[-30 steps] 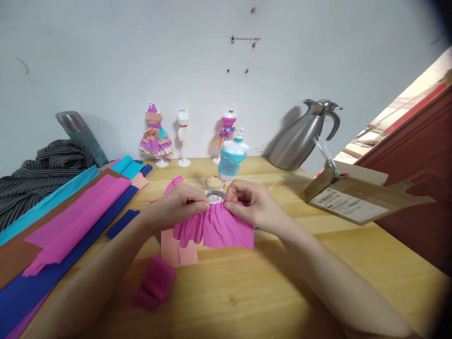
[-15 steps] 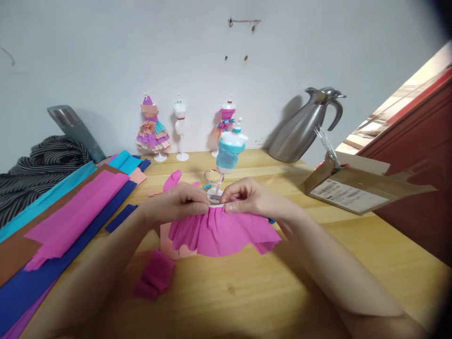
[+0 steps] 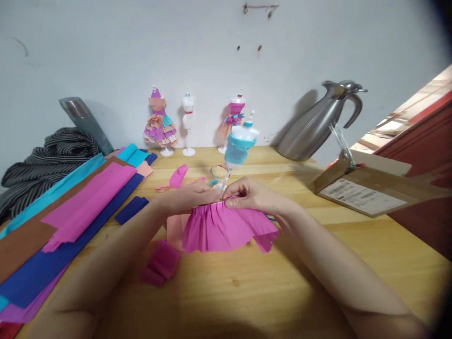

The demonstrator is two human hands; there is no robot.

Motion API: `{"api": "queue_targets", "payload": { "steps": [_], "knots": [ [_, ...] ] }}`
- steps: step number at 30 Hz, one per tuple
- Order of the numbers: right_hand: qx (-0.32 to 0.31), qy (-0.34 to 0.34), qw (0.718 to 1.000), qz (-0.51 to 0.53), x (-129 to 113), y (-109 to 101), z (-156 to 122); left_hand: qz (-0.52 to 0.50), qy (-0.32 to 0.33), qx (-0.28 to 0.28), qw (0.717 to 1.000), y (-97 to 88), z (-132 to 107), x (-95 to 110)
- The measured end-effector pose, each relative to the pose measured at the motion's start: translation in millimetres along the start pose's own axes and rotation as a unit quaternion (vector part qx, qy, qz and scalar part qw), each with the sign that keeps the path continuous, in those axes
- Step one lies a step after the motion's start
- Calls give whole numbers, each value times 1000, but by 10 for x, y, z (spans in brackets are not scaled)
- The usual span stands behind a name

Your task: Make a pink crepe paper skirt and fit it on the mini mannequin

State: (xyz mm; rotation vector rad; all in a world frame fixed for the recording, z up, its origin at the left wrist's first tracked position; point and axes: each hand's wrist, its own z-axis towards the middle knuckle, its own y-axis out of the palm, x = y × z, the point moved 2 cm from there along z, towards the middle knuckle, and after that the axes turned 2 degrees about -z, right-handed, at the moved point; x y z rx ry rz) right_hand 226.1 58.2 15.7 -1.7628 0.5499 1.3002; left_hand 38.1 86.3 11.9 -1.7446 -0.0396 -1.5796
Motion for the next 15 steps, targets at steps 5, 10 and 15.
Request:
{"api": "queue_targets", "payload": {
  "steps": [5, 10, 15],
  "knots": [
    [-7, 10, 1000, -2, 23, 27, 14, -69, -28, -55, 996, 49, 34, 68],
    [-3, 2, 1000, -14, 15, 29, 14, -123, -64, -38, 990, 53, 24, -37],
    [5, 2, 1000, -26, 16, 38, 21, -74, -60, -23, 995, 59, 47, -55]
  ]
}}
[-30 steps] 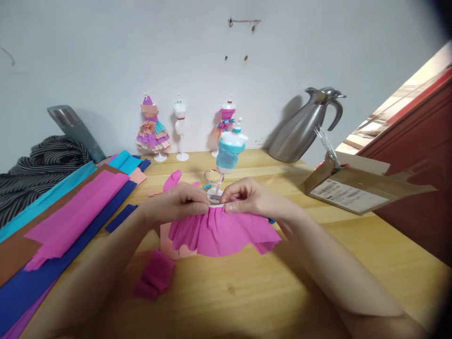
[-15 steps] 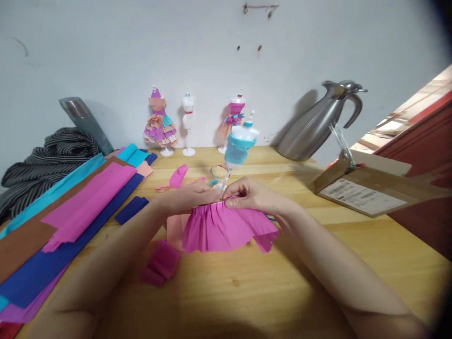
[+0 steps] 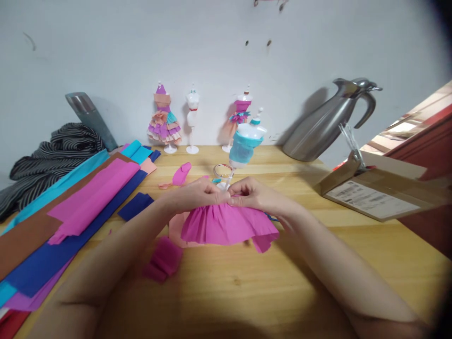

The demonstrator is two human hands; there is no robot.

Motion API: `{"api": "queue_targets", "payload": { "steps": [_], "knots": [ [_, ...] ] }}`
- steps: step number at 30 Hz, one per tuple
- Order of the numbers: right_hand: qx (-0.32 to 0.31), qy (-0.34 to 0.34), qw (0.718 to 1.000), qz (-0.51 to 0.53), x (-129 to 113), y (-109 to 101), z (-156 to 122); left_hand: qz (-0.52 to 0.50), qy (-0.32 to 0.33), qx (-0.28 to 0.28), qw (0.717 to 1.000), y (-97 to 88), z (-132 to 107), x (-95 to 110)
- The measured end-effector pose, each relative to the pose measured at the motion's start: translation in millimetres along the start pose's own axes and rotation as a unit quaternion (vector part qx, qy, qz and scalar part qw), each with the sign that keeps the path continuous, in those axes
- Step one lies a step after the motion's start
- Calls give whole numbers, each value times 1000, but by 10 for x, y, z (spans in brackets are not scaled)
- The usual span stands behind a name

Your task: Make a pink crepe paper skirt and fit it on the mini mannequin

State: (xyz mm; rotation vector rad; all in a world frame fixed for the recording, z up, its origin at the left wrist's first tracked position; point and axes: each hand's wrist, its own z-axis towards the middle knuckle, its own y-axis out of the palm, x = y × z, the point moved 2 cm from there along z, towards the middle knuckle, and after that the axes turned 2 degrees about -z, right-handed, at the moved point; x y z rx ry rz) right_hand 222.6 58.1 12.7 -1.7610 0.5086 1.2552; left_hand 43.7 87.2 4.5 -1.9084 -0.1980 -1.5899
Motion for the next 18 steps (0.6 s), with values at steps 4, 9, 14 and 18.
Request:
{"api": "queue_targets", "payload": {
  "steps": [4, 9, 14, 18],
  "knots": [
    [13, 2, 1000, 8, 17, 8, 12, 70, 53, 2, 996, 12, 11, 55],
    [74, -5, 993, 88, -11, -16, -9, 15, 40, 36, 998, -82, -33, 61],
    [124, -15, 991, 54, -80, 13, -72, 174, 143, 97, 970, -149, -68, 138],
    [175, -80, 979, -65, -152, 54, -143, 391, 246, 154, 873, -88, -95, 204]
  ]
}}
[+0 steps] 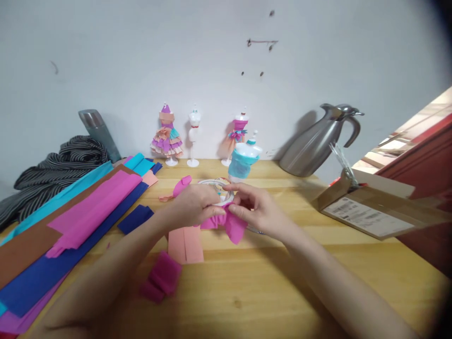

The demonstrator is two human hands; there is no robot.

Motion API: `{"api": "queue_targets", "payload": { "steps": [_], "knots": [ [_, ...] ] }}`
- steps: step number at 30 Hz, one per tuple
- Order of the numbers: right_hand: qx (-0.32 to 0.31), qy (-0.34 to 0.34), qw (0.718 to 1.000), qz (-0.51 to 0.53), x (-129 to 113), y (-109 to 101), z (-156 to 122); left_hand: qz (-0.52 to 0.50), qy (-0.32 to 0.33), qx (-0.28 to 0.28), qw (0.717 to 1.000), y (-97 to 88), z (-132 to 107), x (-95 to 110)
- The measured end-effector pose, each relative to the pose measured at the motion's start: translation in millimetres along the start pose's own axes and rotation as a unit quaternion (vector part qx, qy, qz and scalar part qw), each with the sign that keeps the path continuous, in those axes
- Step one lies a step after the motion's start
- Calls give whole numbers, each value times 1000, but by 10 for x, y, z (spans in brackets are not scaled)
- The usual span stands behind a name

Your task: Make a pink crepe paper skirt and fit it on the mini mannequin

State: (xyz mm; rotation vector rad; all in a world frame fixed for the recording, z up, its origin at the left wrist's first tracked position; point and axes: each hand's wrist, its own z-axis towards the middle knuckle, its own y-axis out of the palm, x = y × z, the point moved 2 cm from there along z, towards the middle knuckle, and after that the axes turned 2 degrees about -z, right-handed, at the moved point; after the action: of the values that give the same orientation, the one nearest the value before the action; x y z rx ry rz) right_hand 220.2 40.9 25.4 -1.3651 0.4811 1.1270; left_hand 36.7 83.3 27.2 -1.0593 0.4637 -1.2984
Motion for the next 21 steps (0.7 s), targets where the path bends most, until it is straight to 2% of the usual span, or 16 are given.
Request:
{"api": "queue_targets", "payload": {
  "steps": [3, 6, 8, 11, 13, 14, 16, 17, 18, 19, 20, 21],
  "knots": [
    [-5, -61, 988, -141, -54, 3, -37, 163, 91, 16, 982, 39, -10, 75],
    [-39, -81, 979, -183, -43, 21, -26, 247, 121, 4, 962, 81, -17, 128],
    [-58, -68, 982, -168, 6, 35, 7, 243, 106, -20, 964, 82, -19, 164],
    [-71, -59, 989, -117, 91, 37, 60, 144, 54, -42, 987, 3, -21, 220],
    [-76, -61, 993, -63, 137, 20, 83, 41, 9, -25, 999, -107, -23, 223],
    [-79, -61, 995, -32, 157, 7, 91, -9, -23, 7, 1000, -177, -26, 197],
    [-83, -55, 995, 21, 196, -19, 104, -75, -132, 121, 981, -326, -50, 65],
    [-83, -52, 994, 40, 217, -30, 111, -99, -198, 179, 959, -389, -74, -32],
    [-80, -49, 994, 54, 240, -38, 119, -125, -260, 215, 933, -432, -101, -136],
    [-74, -49, 994, 66, 265, -44, 128, -172, -315, 227, 905, -452, -129, -241],
    [-65, -49, 994, 77, 294, -48, 137, -232, -370, 217, 873, -450, -157, -339],
    [-55, -44, 993, 91, 327, -49, 146, -291, -412, 179, 845, -430, -179, -417]
  ]
}}
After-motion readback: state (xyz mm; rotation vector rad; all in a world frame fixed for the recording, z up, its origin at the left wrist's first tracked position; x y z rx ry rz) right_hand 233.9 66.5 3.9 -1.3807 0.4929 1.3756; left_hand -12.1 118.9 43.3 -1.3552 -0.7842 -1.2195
